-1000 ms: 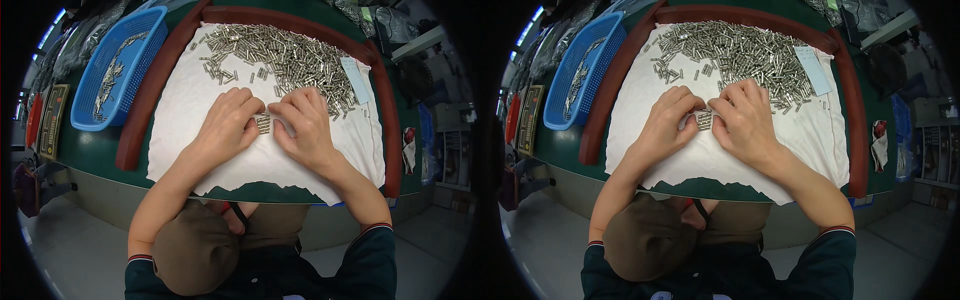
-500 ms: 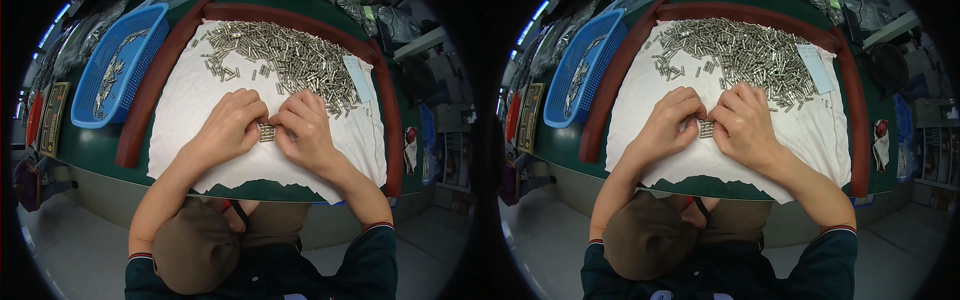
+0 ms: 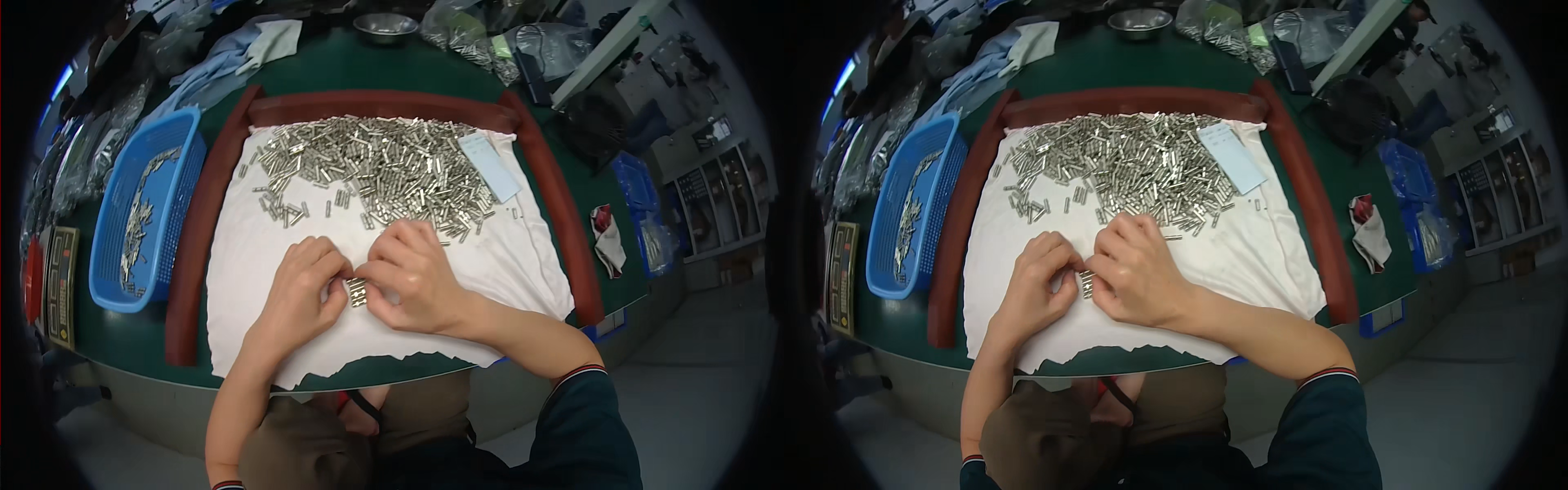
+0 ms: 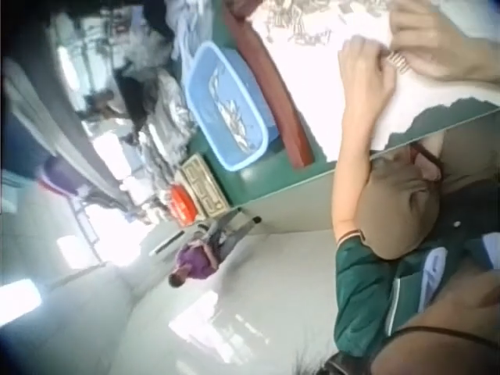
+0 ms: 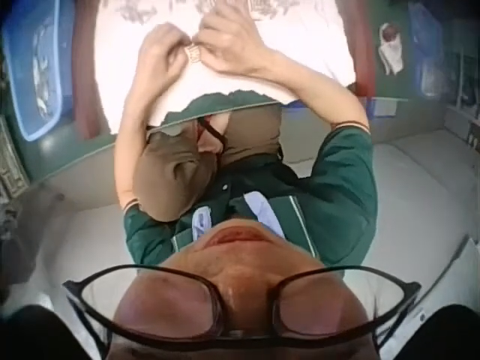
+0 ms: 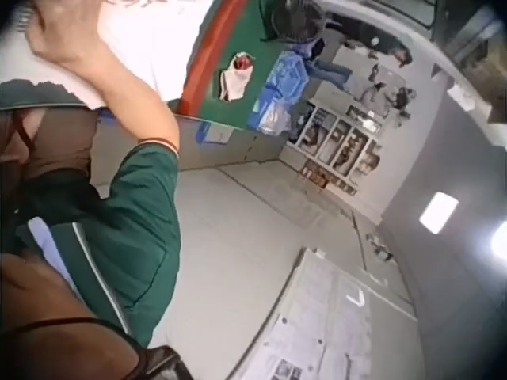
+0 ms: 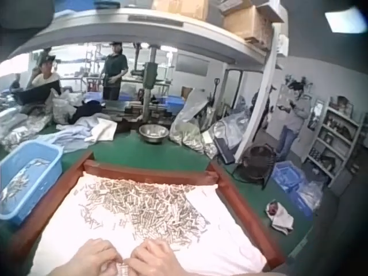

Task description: Sorting and aligning small metal pins on a workbench in a manufacturing environment.

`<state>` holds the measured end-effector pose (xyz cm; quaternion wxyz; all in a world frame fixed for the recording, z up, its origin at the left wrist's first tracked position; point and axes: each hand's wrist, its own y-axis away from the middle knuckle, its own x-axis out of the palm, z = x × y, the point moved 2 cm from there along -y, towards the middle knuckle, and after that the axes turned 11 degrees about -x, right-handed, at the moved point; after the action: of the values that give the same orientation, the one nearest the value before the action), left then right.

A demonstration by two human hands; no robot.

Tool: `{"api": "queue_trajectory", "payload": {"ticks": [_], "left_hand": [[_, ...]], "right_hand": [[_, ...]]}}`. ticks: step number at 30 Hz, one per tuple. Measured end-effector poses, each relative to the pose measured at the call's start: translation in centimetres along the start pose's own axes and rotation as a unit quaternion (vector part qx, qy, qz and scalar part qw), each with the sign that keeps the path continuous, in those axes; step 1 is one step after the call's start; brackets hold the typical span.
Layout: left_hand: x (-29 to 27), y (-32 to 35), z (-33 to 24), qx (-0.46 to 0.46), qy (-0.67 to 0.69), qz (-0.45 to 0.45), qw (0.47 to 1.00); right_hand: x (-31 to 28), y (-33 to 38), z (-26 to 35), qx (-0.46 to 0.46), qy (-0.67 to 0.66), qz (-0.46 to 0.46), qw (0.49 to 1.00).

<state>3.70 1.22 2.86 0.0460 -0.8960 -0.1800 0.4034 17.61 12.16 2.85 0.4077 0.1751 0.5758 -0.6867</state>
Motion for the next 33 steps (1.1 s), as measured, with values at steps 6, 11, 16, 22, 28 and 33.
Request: {"api": "queue_trajectory", "payload": {"ticks": [6,11,16,22,28,33], "left_hand": [[-0.7,1.0,-0.7,0.073,-0.017,-0.041,0.996],[-0.5,3.0,-2.6,0.162,-0.082,0.011,0.983],[-1.7,4.8,-1.3,0.161,-0.093,0.026,0.982],[-1.8,4.9,-1.0,0.153,-0.113,0.086,0.978],[-1.5,5.0,-0.8,0.126,-0.12,0.111,0.978],[-1.5,4.9,-0.9,0.121,-0.115,0.112,0.98]], "right_hand": [[0.9,-0.1,-0.1,-0.012,0.018,-0.069,0.997],[0.0,0.4,-1.0,-0.004,0.04,-0.085,0.996],[0.5,-0.2,-1.1,0.001,0.035,-0.099,0.995],[0.9,-0.1,-1.4,0.012,0.027,-0.093,0.995],[0.8,-0.1,-1.5,0.012,0.027,-0.094,0.995],[0.7,0.0,-1.5,0.008,0.021,-0.095,0.995]]}}
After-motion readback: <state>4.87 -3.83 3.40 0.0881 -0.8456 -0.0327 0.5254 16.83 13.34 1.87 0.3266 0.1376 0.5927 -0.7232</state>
